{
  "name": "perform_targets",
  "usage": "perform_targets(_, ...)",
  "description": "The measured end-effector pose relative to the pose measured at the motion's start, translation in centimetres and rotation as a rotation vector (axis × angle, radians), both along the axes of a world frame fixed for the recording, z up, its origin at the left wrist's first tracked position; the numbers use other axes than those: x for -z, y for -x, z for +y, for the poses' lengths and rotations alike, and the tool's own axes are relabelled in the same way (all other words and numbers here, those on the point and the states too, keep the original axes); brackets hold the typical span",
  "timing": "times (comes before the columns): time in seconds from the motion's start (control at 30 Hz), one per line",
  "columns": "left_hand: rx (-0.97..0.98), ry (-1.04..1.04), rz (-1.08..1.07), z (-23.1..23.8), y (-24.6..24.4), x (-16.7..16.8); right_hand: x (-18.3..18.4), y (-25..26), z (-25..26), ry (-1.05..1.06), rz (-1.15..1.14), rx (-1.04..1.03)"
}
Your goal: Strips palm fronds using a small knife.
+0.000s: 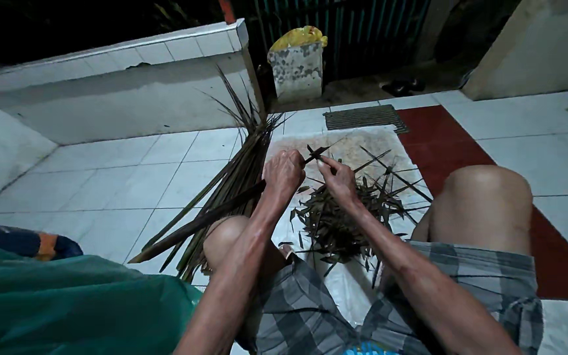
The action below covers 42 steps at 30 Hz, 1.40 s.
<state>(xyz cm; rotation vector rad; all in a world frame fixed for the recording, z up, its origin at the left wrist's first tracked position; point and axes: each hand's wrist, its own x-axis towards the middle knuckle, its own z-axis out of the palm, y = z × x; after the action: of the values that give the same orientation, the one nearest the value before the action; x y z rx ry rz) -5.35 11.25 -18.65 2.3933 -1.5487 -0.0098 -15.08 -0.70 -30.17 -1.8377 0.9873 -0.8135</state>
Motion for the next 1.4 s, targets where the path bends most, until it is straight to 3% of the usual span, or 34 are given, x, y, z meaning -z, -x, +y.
perform_targets(0.23, -0.006, -0.017, 0.045, 0.5, -0.5, -0.4, 0.8, -0.1, -0.8, -0.003, -0.024, -0.012)
perform_targets(0.33, -0.081, -0.134, 0.051, -2.2, -3.4, 1.3, 1.3, 0.1, -2.0, -0.004, 0.017, 0.018)
perform_targets(0.4, -0.120, -0.261, 0.124, -2.4, -3.2, 0.3, 1.9, 0.2, -3.2, 0.005, 0.031, 0.079)
perform_targets(0.47, -0.100, -0.145, 0.049, -1.9, -3.6, 1.3, 2.4, 0.6, -4.4, -0.006, 0.030, 0.124)
perform_targets(0.53, -0.073, -0.093, 0.048, 0.2, -1.9, -0.3, 2.6, 0.6, -5.0, 0.004, -0.034, 0.135)
perform_targets(0.73, -0.078, -0.067, -0.036, 1.1, -0.7, -0.6, -0.8, 1.6, -0.5, 0.017, -0.002, -0.152)
perform_targets(0.83, -0.068, -0.055, -0.047, 1.5, -0.2, -1.0, -1.2, 0.8, -1.0, 0.020, 0.019, -0.240)
perform_targets(1.07, -0.068, -0.071, -0.074, 1.5, -0.1, -0.8, 0.8, -0.3, -4.9, 0.031, 0.121, -0.150)
perform_targets(1.3, -0.054, -0.063, -0.055, 1.9, -0.1, -0.9, 3.4, 1.0, -8.7, -0.057, 0.075, -0.015)
perform_targets(1.4, -0.061, -0.070, 0.008, 1.6, -0.4, -1.5, 3.0, 2.0, -8.0, -0.004, -0.007, 0.063)
